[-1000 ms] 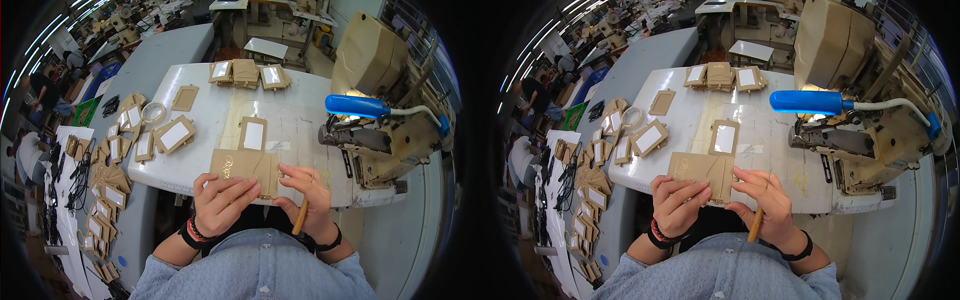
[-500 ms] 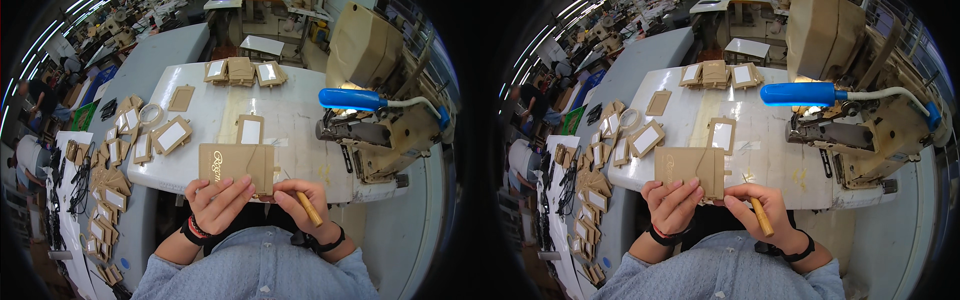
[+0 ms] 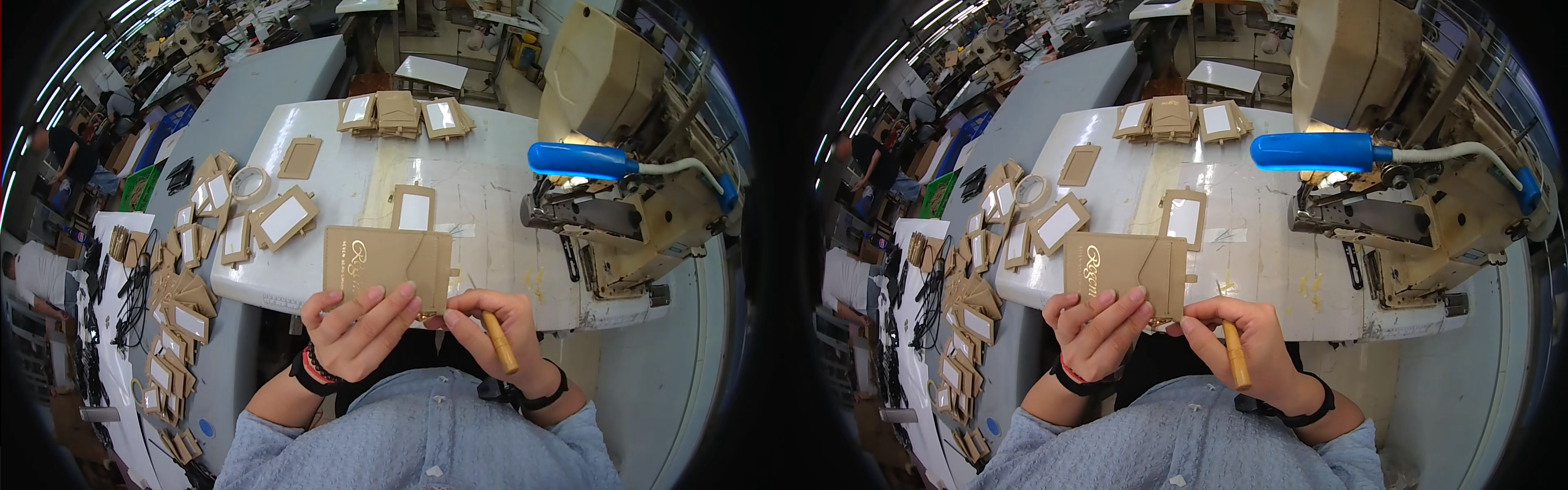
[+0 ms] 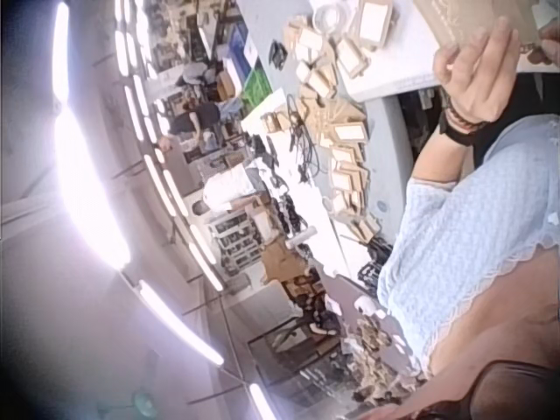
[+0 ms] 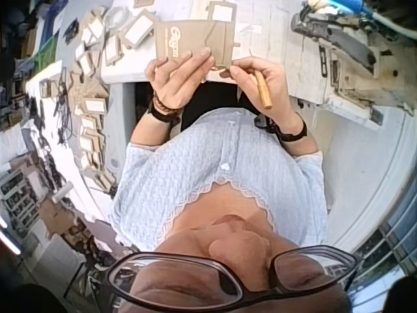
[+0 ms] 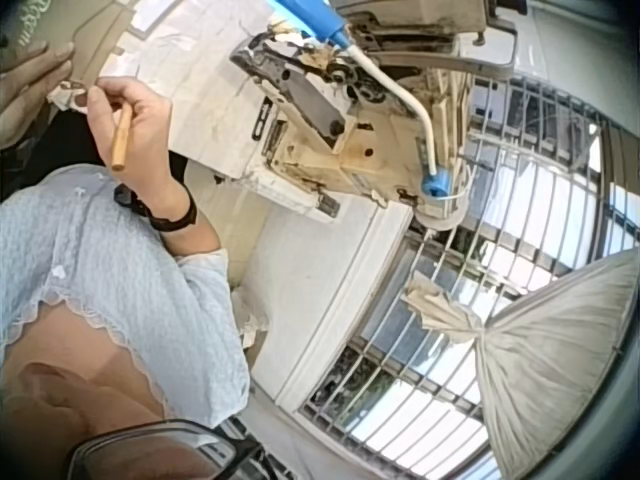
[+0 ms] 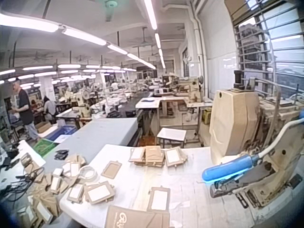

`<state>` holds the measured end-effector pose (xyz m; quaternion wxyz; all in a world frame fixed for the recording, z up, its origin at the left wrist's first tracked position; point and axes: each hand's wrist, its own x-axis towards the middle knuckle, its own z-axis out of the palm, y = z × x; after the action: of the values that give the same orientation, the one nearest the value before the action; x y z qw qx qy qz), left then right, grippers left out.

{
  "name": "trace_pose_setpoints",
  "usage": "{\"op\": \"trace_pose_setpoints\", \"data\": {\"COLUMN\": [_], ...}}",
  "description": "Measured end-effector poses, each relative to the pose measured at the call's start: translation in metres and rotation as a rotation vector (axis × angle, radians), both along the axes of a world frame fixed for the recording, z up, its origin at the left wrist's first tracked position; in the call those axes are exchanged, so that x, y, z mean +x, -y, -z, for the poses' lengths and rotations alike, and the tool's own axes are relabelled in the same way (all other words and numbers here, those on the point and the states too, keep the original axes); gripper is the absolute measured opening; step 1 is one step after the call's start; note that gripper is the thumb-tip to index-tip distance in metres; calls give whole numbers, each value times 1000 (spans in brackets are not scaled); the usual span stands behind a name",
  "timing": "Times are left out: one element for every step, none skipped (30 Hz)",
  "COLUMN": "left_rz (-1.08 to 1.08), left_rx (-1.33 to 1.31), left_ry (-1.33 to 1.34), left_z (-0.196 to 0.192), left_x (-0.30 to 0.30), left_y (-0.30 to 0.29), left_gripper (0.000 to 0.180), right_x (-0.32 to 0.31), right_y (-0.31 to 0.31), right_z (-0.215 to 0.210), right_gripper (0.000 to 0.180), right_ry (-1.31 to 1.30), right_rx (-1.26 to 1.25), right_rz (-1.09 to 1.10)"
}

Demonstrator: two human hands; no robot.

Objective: The person uses a wooden-handled tool to press and secure the edges of a white insert into a cardboard frame. They handle multiple frames, flipping them to inspect the back and then placing them into a stack on the table.

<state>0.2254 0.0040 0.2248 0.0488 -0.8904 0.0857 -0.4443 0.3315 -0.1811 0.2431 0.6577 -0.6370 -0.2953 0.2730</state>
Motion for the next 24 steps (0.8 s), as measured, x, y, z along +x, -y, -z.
{"op": "trace_pose_setpoints", "data": {"left_rz": [0, 4, 8, 12, 17, 20, 23, 23, 25, 28, 28, 28, 28, 32, 34, 35, 35, 36, 36, 36, 36, 36, 34, 32], "left_rx": [10, 17, 24, 31, 36, 42, 48, 49, 48, 47, 16, -13, -42, -43, -48, -52, -50, -48, -47, -38, -29, -20, -11, -2], "left_ry": [-1, 12, 25, 37, 35, 32, 29, 43, 60, 76, 56, 35, 14, 16, 18, 19, 19, 18, 18, 16, 14, 12, 12, 11], "left_z": [-1, 0, 0, 0, 0, 0, 0, 0, 2, 3, 4, 4, 4, 3, 3, 3, 3, 3, 2, 1, 0, -1, -3, -3], "left_x": [0, 1, 2, 3, 3, 2, 2, 2, 4, 5, 5, 5, 6, 7, 8, 8, 8, 7, 7, 7, 6, 6, 6, 5], "left_y": [0, 0, 0, 1, 1, 2, 2, 3, 3, 3, 2, 0, -1, -1, -1, -1, -1, -1, -1, -1, -1, -1, -1, -1], "left_gripper": [19, 19, 19, 19, 18, 18, 18, 19, 19, 20, 21, 22, 23, 24, 24, 25, 25, 25, 24, 24, 24, 24, 23, 23], "right_x": [0, 1, 1, 1, 1, 1, 1, 1, 1, 1, 1, 2, 2, 1, 1, 1, 1, 1, 1, 2, 3, 4, 4, 3], "right_y": [0, 0, 1, 1, 1, 1, 1, 0, 0, -1, -1, -2, -2, -1, -1, -1, -1, -1, -1, 0, 1, 1, 1, 1], "right_z": [1, 1, 1, 1, 0, -2, -3, -3, -3, -2, 0, 2, 3, 2, 0, -1, -1, -2, -2, -2, -3, -3, -4, -4], "right_gripper": [14, 14, 14, 13, 13, 13, 12, 12, 12, 12, 12, 12, 13, 13, 13, 13, 13, 13, 13, 14, 15, 15, 15, 15], "right_ry": [0, 28, 56, 84, 82, 79, 76, 85, 96, 107, 87, 66, 45, -20, -84, -148, -143, -138, -133, -83, -33, 17, 24, 30], "right_rx": [-2, -10, -17, -25, -29, -32, -35, -39, -44, -50, -30, -7, 15, 35, 53, 71, 70, 69, 68, 55, 43, 30, 29, 28], "right_rz": [6, 10, 14, 18, 23, 27, 31, 39, 50, 61, 56, 51, 45, 44, 41, 38, 33, 29, 25, 7, -10, -28, -26, -24]}}
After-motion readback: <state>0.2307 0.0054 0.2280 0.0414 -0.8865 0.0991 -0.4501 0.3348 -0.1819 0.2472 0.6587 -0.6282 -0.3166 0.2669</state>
